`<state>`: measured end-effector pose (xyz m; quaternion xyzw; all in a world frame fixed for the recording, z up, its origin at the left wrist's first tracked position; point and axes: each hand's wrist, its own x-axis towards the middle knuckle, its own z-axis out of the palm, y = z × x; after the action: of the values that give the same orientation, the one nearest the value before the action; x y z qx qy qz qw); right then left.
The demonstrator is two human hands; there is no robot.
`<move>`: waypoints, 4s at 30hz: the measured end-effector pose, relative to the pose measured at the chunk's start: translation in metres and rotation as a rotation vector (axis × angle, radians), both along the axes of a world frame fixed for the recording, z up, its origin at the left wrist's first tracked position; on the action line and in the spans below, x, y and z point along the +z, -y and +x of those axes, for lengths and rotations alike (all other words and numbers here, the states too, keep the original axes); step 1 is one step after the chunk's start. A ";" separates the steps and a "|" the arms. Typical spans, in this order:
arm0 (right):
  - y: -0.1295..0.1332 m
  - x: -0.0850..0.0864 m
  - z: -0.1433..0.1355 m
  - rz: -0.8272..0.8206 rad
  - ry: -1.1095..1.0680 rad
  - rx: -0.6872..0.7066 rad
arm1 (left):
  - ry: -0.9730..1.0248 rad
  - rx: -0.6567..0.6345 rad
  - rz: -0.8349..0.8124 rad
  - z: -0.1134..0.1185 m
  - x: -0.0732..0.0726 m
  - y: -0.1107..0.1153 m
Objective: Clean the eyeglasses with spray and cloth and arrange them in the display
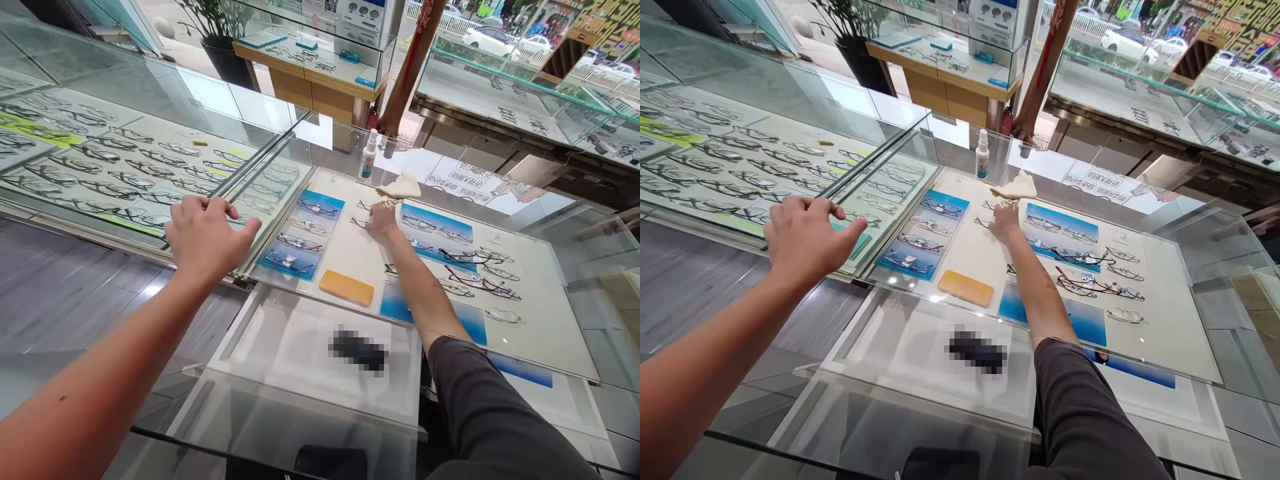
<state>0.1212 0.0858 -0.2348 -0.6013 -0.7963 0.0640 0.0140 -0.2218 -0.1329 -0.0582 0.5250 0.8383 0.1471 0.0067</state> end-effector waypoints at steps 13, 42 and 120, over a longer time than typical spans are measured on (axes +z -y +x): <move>0.044 0.033 -0.028 0.099 0.066 0.020 | -0.003 -0.034 0.059 -0.006 -0.008 -0.002; 0.333 0.154 -0.021 -0.321 -0.226 0.434 | -0.039 -0.068 -0.032 -0.002 -0.002 -0.011; 0.313 0.152 0.088 0.287 -0.111 0.551 | -0.552 -0.956 -0.389 0.010 -0.095 -0.048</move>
<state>0.2092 -0.2270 -0.0830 -0.3506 -0.9281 -0.0151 0.1242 -0.2119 -0.0848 -0.1531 0.8528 0.4908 -0.1710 -0.0500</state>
